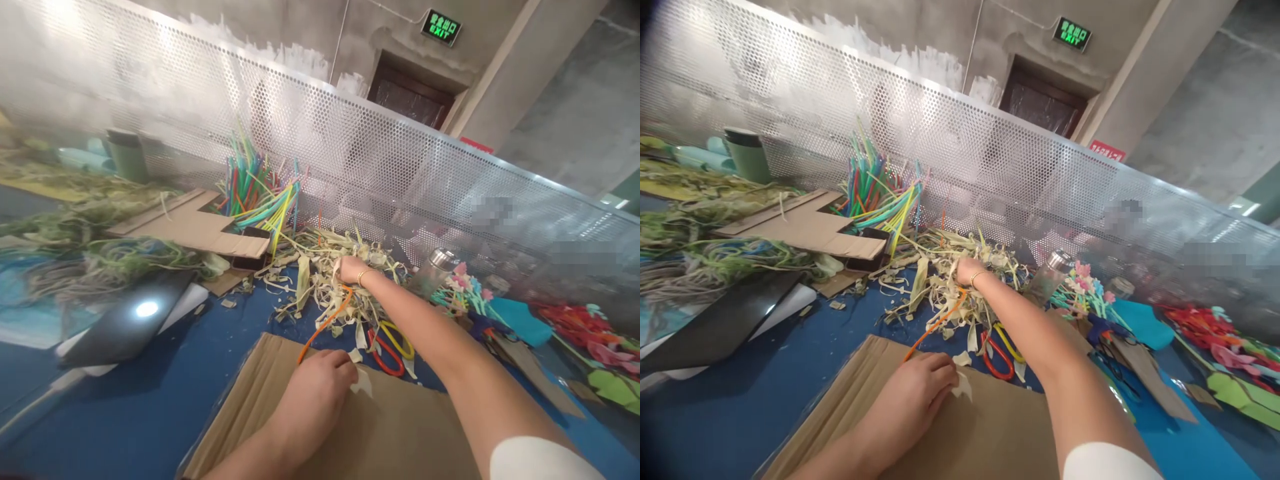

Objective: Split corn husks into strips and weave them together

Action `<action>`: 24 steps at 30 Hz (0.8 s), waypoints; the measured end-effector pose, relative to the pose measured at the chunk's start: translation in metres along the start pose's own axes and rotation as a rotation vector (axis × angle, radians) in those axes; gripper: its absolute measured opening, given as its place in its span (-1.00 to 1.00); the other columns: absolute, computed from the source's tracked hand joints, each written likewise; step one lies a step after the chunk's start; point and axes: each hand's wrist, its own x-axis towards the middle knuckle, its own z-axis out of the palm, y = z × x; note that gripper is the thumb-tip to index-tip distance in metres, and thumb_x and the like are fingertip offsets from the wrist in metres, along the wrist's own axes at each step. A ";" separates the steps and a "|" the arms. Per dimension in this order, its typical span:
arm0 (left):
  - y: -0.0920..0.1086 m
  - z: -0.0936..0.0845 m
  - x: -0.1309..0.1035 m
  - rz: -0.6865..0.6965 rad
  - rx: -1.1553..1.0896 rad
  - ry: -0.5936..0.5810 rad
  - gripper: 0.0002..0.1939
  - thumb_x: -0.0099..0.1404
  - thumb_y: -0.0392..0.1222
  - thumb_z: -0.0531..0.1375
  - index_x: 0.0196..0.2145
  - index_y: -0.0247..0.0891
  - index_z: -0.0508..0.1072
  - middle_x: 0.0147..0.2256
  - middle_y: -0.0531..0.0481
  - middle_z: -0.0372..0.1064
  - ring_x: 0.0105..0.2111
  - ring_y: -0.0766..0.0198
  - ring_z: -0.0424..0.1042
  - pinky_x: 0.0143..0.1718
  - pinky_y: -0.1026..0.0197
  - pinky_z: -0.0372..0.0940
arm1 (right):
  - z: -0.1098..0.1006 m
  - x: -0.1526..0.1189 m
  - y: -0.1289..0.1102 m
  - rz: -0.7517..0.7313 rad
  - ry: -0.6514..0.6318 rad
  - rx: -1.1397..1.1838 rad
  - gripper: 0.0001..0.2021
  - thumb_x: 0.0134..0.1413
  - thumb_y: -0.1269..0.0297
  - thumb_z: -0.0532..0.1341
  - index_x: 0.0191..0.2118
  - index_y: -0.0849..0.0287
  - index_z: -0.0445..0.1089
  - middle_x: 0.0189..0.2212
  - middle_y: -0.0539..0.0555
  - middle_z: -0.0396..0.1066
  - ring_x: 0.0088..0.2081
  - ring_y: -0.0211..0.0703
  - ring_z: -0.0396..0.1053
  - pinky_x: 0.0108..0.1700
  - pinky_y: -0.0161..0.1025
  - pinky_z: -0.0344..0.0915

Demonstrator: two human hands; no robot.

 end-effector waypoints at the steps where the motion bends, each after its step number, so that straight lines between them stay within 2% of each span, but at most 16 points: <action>1: 0.000 0.000 0.000 0.003 -0.004 -0.004 -0.74 0.35 -0.34 -0.02 -0.39 -0.23 0.43 -0.32 -0.03 0.42 -0.31 0.22 0.38 -0.28 0.24 0.24 | 0.001 0.002 -0.001 -0.017 0.016 0.026 -0.79 -0.03 0.34 0.28 -0.21 0.18 0.53 -0.23 0.16 0.52 -0.17 -0.04 0.45 -0.17 -0.26 0.31; 5: 0.000 -0.002 -0.001 -0.003 -0.019 -0.010 -0.74 0.35 -0.35 -0.02 -0.38 -0.23 0.43 -0.32 -0.03 0.41 -0.31 0.22 0.38 -0.28 0.24 0.24 | -0.017 0.004 0.009 -0.036 0.147 0.125 -0.63 0.17 0.37 0.12 0.10 0.17 0.34 0.02 0.14 0.40 -0.02 -0.18 0.37 -0.02 -0.30 0.25; 7: 0.001 -0.002 -0.001 -0.005 -0.026 -0.010 -0.74 0.34 -0.36 -0.02 -0.38 -0.23 0.43 -0.31 -0.03 0.42 -0.30 0.22 0.38 -0.28 0.23 0.23 | -0.029 -0.005 0.021 -0.084 0.168 0.191 -0.61 0.20 0.33 0.10 0.15 0.18 0.28 0.07 0.16 0.34 -0.02 -0.21 0.36 0.02 -0.29 0.23; 9: 0.001 -0.002 -0.001 -0.004 -0.037 -0.013 -0.73 0.34 -0.37 -0.02 -0.36 -0.23 0.44 -0.31 -0.04 0.42 -0.30 0.22 0.38 -0.28 0.23 0.23 | -0.036 -0.022 0.030 -0.229 0.073 0.246 -0.60 0.14 0.22 0.19 0.11 0.13 0.34 0.08 0.14 0.33 0.01 -0.17 0.34 0.06 -0.25 0.21; 11: 0.001 -0.001 -0.001 -0.002 -0.043 -0.016 -0.73 0.33 -0.37 -0.03 -0.34 -0.22 0.45 -0.30 -0.04 0.43 -0.29 0.21 0.39 -0.27 0.22 0.23 | -0.034 -0.040 0.034 -0.375 -0.118 0.212 -0.44 -0.10 0.11 0.36 0.09 0.06 0.37 0.10 0.12 0.31 0.07 -0.06 0.30 0.08 -0.20 0.19; 13: 0.002 -0.001 0.000 -0.003 -0.041 -0.018 -0.72 0.33 -0.37 -0.02 -0.34 -0.22 0.46 -0.29 -0.05 0.43 -0.28 0.21 0.40 -0.26 0.23 0.24 | -0.026 -0.052 0.033 -0.381 -0.250 0.100 -0.33 -0.32 0.17 0.46 0.06 0.04 0.40 0.08 0.13 0.33 0.05 0.03 0.30 0.05 -0.19 0.21; 14: 0.002 -0.001 0.000 -0.006 -0.039 -0.018 -0.72 0.33 -0.37 -0.02 -0.35 -0.22 0.46 -0.29 -0.05 0.43 -0.28 0.21 0.40 -0.26 0.23 0.23 | -0.022 -0.054 0.032 -0.334 -0.250 0.062 -0.39 -0.33 0.23 0.46 0.00 0.07 0.44 0.02 0.14 0.38 0.00 0.03 0.34 0.00 -0.20 0.24; 17: 0.002 -0.001 0.001 -0.019 -0.035 -0.017 -0.74 0.31 -0.38 0.00 -0.37 -0.22 0.46 -0.30 -0.04 0.42 -0.29 0.23 0.40 -0.26 0.24 0.23 | -0.021 -0.043 0.031 -0.176 -0.081 0.082 -0.74 -0.09 0.32 0.33 -0.19 0.16 0.51 -0.17 0.12 0.48 -0.13 -0.05 0.41 -0.09 -0.24 0.27; 19: 0.002 -0.002 0.001 -0.033 -0.041 -0.017 -0.75 0.31 -0.38 0.01 -0.36 -0.21 0.46 -0.30 -0.02 0.42 -0.30 0.24 0.39 -0.27 0.24 0.21 | -0.031 -0.027 0.036 -0.120 0.040 0.129 -0.75 0.09 0.26 0.22 -0.11 0.17 0.46 -0.11 0.12 0.46 -0.08 -0.09 0.38 -0.05 -0.25 0.26; 21: 0.002 -0.002 0.001 -0.051 -0.051 -0.015 -0.75 0.30 -0.39 0.01 -0.36 -0.21 0.46 -0.31 -0.01 0.42 -0.30 0.24 0.39 -0.26 0.25 0.21 | -0.045 -0.014 0.042 -0.078 0.134 0.257 -0.70 0.16 0.23 0.18 -0.01 0.19 0.38 -0.04 0.11 0.42 -0.08 -0.15 0.38 -0.06 -0.25 0.29; 24: 0.002 -0.003 0.002 -0.068 -0.064 -0.005 -0.73 0.31 -0.40 0.00 -0.36 -0.21 0.46 -0.30 -0.01 0.42 -0.29 0.24 0.39 -0.25 0.25 0.20 | -0.058 -0.006 0.045 -0.052 0.168 0.629 -0.77 0.11 0.41 0.21 -0.08 0.25 0.39 -0.18 0.10 0.48 -0.27 -0.27 0.43 -0.26 -0.33 0.38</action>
